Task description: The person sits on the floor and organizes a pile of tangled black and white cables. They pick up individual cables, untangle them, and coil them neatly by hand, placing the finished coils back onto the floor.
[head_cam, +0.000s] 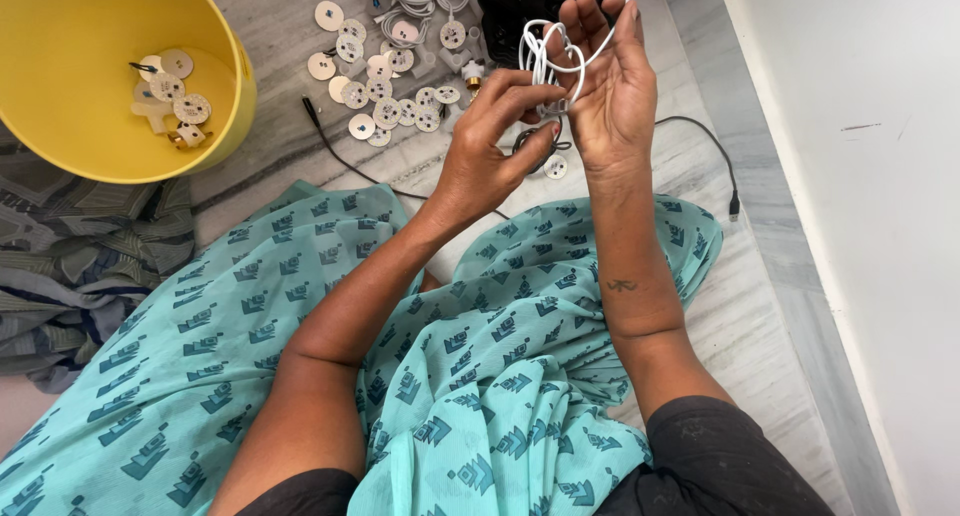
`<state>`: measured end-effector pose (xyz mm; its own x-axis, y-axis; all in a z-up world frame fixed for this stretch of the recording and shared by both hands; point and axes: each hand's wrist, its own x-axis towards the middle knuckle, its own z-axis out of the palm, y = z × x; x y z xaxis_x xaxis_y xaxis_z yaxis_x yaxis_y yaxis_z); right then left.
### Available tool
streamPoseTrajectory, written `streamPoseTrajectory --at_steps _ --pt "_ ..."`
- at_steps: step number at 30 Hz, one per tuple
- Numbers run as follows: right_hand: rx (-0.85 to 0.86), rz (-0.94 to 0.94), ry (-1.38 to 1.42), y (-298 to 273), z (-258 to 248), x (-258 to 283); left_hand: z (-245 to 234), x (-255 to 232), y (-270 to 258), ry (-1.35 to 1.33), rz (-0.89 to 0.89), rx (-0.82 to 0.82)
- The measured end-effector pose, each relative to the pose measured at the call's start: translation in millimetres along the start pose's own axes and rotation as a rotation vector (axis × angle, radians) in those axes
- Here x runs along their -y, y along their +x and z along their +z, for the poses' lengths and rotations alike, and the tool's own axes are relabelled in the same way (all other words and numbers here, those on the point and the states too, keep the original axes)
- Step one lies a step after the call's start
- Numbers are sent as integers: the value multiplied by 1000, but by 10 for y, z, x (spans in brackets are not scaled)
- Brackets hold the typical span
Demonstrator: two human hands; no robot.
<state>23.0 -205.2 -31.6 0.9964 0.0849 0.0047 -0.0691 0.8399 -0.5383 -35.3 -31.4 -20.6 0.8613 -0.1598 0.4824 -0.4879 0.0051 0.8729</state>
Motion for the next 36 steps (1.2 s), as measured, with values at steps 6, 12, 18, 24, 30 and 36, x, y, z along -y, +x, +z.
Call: streamPoseTrajectory --at_steps 6,12,18,24,30,36 --pt "26 68 30 -18 49 -110 16 -55 20 209 84 0" --pt "-22 -22 -416 -42 105 -93 22 -25 -9 136 -15 -109" --pt "148 25 -796 -118 187 39 -46 51 36 -173 -156 -260" --pt "171 109 -690 -82 228 20 -117 31 64 -352 -281 -232" --pt "137 54 -734 -80 193 38 -88 -50 62 -186 -168 -198" --pt "90 59 -656 -60 203 7 -129 -51 90 -244 -197 -213"
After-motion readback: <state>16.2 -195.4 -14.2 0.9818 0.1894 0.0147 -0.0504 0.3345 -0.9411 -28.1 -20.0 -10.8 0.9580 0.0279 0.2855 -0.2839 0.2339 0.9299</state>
